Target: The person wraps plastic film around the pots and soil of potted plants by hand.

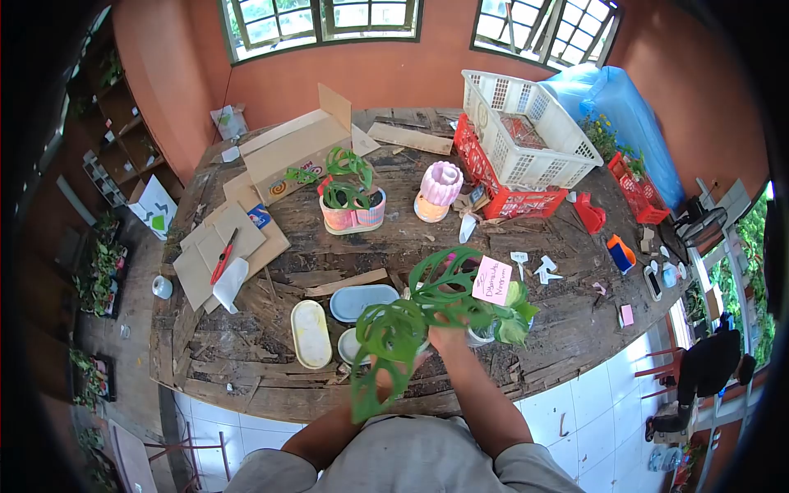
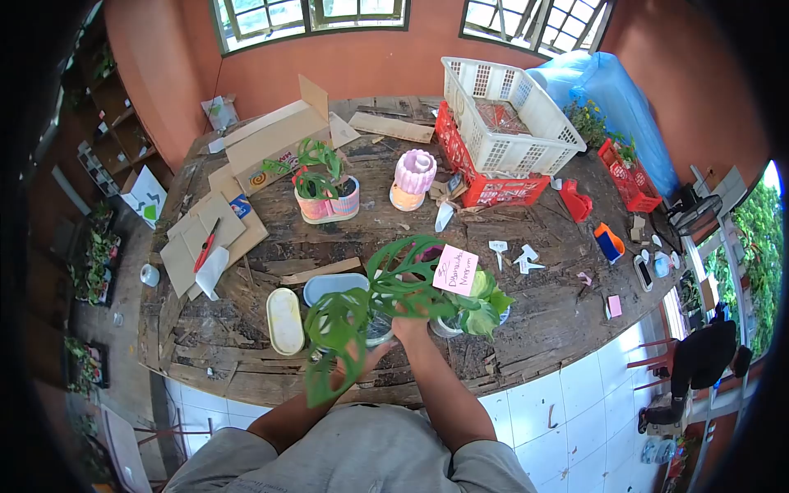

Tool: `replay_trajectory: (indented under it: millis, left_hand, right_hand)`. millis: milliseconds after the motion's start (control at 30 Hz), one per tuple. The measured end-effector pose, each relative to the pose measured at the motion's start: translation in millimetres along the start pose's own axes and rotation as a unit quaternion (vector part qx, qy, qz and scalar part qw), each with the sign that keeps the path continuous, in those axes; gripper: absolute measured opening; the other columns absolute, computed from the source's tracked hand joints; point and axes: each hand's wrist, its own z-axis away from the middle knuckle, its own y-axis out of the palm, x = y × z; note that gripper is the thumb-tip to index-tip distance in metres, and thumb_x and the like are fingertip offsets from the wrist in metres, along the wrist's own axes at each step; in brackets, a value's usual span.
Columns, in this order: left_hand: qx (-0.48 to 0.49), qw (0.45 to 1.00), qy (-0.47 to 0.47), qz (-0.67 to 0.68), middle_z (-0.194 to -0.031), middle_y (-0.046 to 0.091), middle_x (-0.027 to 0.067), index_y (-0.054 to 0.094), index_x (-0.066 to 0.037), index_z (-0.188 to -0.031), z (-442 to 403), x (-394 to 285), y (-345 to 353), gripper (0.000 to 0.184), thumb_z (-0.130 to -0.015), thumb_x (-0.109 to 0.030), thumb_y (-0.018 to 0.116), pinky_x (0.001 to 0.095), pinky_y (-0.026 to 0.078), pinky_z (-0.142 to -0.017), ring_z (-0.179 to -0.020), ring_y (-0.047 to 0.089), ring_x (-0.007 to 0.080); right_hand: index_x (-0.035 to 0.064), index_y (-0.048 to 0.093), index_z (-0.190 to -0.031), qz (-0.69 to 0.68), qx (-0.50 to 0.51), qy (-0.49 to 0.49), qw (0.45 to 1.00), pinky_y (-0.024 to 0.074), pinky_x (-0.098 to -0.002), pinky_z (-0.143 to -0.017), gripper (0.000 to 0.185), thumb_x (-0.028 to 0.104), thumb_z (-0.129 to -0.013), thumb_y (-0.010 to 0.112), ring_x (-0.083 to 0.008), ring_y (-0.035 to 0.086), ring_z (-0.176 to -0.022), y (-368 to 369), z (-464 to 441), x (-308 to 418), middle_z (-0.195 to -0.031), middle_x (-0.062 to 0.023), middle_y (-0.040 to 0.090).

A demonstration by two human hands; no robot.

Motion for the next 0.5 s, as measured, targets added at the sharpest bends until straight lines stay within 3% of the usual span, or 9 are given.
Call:
replay_trajectory:
  millis: [33, 100, 167, 200, 300, 500]
  left_hand:
    - [0.004, 1.000, 0.011, 0.003, -0.103, 0.056, 0.0140, 0.054, -0.003, -0.105, 3, -2, -8, 0.054, -0.063, -0.028, 0.077, 0.0417, 0.042, -0.080, -0.093, 0.054, 0.0295]
    - [0.010, 1.000, 0.015, 0.005, -0.103, 0.057, 0.0145, 0.056, -0.004, -0.103, 9, 3, -17, 0.044, -0.069, -0.027, 0.071, 0.0426, 0.041, -0.082, -0.095, 0.053, 0.0324]
    - [0.022, 0.993, 0.008, 0.112, -0.100, 0.057, 0.0148, 0.056, -0.003, -0.102, 15, 18, -22, 0.035, -0.074, -0.023, 0.065, 0.0429, 0.040, -0.083, -0.090, 0.052, 0.0333]
    - [0.130, 0.945, -0.168, 0.250, -0.097, 0.056, 0.0149, 0.056, -0.002, -0.101, 47, 96, 14, 0.036, -0.074, -0.024, 0.064, 0.0430, 0.040, -0.082, -0.088, 0.051, 0.0329]
    - [0.106, 0.952, -0.154, 0.243, -0.096, 0.056, 0.0147, 0.056, -0.002, -0.101, 35, 88, 7, 0.036, -0.073, -0.023, 0.065, 0.0428, 0.040, -0.082, -0.087, 0.051, 0.0325]
    - [0.071, 0.976, -0.077, 0.189, -0.093, 0.054, 0.0120, 0.057, -0.004, -0.101, -23, 56, -10, 0.036, -0.070, -0.018, 0.069, 0.0412, 0.036, -0.083, -0.087, 0.050, 0.0297]
  right_hand:
    - [0.0067, 0.055, -0.105, 0.060, -0.077, -0.052, 0.994, 0.0468, -0.0352, -0.083, 0.020, 0.015, -0.088, 0.050, -0.0194, 0.057, -0.093, -13, -5, -10, -0.100, -0.0055, 0.060]
    - [0.0087, 0.054, -0.103, 0.066, -0.083, -0.038, 0.994, 0.0460, -0.0324, -0.083, 0.017, 0.012, -0.087, 0.051, -0.0166, 0.056, -0.090, -25, -9, -14, -0.099, -0.0019, 0.058]
    - [0.0085, 0.053, -0.105, 0.098, -0.016, -0.043, 0.994, 0.0449, -0.0312, -0.084, 0.019, 0.010, -0.087, 0.051, -0.0150, 0.055, -0.092, -29, -8, -15, -0.101, -0.0013, 0.057]
    - [0.0085, 0.053, -0.105, 0.099, -0.019, -0.042, 0.994, 0.0449, -0.0312, -0.084, 0.019, 0.010, -0.087, 0.051, -0.0150, 0.055, -0.092, -22, -5, -14, -0.101, -0.0013, 0.057]
    - [0.0083, 0.053, -0.107, 0.154, -0.050, -0.069, 0.984, 0.0442, -0.0303, -0.084, 0.020, 0.010, -0.087, 0.051, -0.0147, 0.054, -0.092, -11, 1, -13, -0.103, -0.0013, 0.056]
    - [0.0090, 0.052, -0.112, 0.201, -0.007, -0.114, 0.973, 0.0458, -0.0318, -0.083, 0.025, 0.013, -0.088, 0.053, -0.0162, 0.055, -0.095, -30, -4, -10, -0.105, -0.0021, 0.055]
